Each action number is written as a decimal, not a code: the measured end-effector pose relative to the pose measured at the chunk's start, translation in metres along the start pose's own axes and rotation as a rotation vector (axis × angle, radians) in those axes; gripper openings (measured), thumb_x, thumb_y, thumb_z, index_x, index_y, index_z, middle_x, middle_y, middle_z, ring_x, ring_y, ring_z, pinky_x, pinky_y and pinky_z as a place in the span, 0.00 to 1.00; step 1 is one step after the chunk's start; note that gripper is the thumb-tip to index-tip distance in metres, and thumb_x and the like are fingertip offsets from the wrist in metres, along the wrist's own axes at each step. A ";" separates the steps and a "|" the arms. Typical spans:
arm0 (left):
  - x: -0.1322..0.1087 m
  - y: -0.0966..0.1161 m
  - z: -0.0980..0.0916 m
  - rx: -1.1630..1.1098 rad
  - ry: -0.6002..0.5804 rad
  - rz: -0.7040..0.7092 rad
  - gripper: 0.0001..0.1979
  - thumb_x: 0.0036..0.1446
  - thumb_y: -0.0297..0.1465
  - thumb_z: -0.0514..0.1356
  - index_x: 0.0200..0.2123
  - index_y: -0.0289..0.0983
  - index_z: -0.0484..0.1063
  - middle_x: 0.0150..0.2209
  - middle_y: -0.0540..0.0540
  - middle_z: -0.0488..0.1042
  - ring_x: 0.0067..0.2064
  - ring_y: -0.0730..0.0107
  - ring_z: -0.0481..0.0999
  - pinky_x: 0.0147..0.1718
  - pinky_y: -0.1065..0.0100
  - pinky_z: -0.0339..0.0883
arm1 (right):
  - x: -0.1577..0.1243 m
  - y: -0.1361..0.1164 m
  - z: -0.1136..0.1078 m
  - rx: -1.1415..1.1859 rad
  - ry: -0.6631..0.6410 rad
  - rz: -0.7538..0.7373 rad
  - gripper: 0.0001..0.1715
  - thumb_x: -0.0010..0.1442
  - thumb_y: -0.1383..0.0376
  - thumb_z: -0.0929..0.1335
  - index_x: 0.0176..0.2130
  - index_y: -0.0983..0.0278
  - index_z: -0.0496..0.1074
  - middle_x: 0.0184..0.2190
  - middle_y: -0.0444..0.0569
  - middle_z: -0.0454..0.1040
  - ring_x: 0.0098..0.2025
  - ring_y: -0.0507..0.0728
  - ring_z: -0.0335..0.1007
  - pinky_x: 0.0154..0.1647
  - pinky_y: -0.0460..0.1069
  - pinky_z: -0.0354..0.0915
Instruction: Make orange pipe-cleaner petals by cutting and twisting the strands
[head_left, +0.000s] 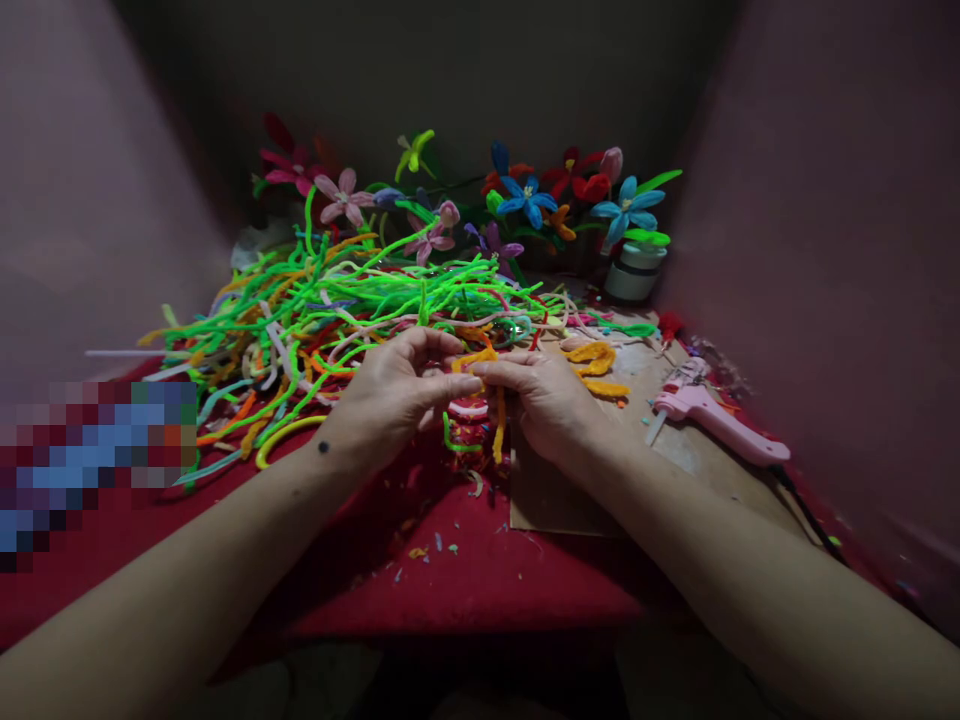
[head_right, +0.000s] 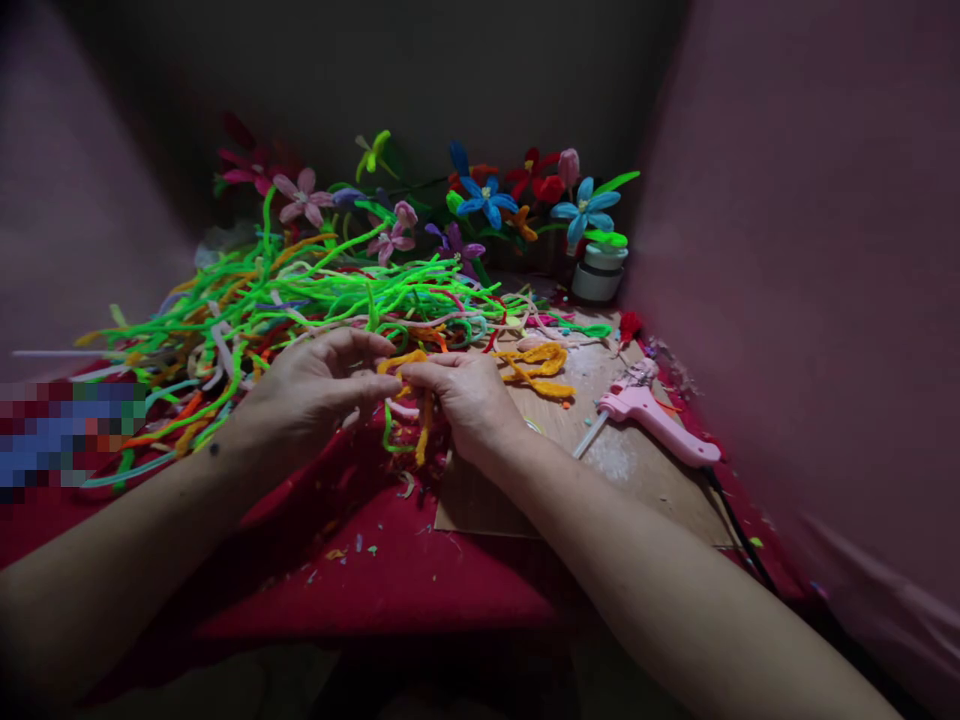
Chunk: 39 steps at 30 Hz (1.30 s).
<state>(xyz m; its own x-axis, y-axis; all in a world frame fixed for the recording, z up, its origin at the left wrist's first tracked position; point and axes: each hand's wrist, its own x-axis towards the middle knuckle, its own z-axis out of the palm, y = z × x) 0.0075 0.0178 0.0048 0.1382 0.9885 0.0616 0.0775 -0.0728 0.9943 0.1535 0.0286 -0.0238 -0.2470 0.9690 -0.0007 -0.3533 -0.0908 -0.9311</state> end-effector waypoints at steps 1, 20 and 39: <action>0.000 0.000 0.000 0.057 -0.015 0.024 0.18 0.39 0.30 0.69 0.35 0.34 0.69 0.26 0.53 0.71 0.22 0.81 0.67 0.19 0.78 0.60 | 0.000 0.000 0.000 0.002 -0.005 0.002 0.05 0.42 0.68 0.71 0.20 0.67 0.71 0.17 0.41 0.67 0.18 0.47 0.58 0.20 0.45 0.54; -0.004 -0.006 0.002 0.367 -0.379 0.012 0.09 0.56 0.34 0.55 0.39 0.39 0.60 0.18 0.56 0.68 0.15 0.73 0.69 0.10 0.76 0.57 | 0.004 -0.007 -0.001 0.267 0.058 0.105 0.02 0.42 0.71 0.68 0.22 0.68 0.69 0.16 0.41 0.65 0.18 0.47 0.58 0.17 0.44 0.55; -0.001 -0.002 -0.005 -0.028 -0.313 -0.169 0.11 0.54 0.37 0.61 0.27 0.35 0.67 0.16 0.54 0.64 0.14 0.83 0.62 0.10 0.81 0.53 | -0.001 -0.009 0.004 0.163 0.065 0.056 0.04 0.44 0.70 0.69 0.21 0.66 0.69 0.18 0.43 0.67 0.21 0.49 0.62 0.21 0.47 0.62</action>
<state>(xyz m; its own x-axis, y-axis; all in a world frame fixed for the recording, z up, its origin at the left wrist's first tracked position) 0.0022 0.0174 0.0032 0.4221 0.8974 -0.1289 0.0981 0.0961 0.9905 0.1538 0.0273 -0.0143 -0.2128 0.9739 -0.0792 -0.4837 -0.1754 -0.8575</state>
